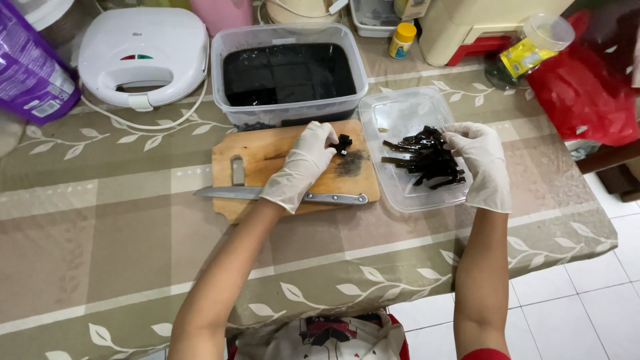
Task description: The person cuts dark, elongated vegetables on a wooden cutting board using a knife. They slice the vegetables into smaller pieces and transfer them into a clear plastic container. The person wears white gloves throughout the process.
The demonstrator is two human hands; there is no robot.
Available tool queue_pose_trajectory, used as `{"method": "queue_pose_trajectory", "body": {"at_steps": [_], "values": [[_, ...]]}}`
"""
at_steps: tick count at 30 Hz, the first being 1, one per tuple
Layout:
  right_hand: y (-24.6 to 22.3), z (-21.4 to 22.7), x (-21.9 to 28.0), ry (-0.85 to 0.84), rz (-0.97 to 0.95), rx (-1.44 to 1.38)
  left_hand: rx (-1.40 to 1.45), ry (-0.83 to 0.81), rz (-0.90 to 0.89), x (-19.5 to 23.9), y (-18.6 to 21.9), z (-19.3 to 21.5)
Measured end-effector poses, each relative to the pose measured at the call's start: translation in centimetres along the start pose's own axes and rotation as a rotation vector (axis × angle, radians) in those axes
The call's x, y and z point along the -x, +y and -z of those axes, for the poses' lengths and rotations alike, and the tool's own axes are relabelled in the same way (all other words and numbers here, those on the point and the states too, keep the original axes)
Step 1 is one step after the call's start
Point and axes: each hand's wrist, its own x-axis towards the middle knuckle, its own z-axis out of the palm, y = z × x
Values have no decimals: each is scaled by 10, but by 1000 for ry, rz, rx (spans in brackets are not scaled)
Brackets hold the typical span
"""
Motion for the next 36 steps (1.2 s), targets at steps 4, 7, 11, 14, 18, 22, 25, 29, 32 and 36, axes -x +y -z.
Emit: {"method": "queue_pose_trajectory", "body": {"at_steps": [4,7,11,14,18,22,25,29,32,36], "values": [[-3,4,9,-27,-45,81,-62,74,-136,2,39,4],[-6,7,9,-96,-76,262,-56,-46,-111,4,81,-6],[-15,12,14,-237,-65,281,-76,-156,-199,-14,105,-66],[7,10,-1,-297,-38,372,-142,-129,-326,-17,121,-95],[12,9,-3,-254,-1,534,-238,-208,-195,-17,151,-115],[17,8,-4,-238,24,514,-226,-231,-135,-21,165,-115],[20,9,-7,-245,33,559,-241,-201,-213,-29,158,-133],[21,8,-8,-234,83,570,-287,-177,-131,-56,142,-176],[13,5,-3,-220,123,550,-269,-206,-82,-75,141,-193],[-2,4,6,-244,190,459,-200,-219,-71,-76,155,-174]]}}
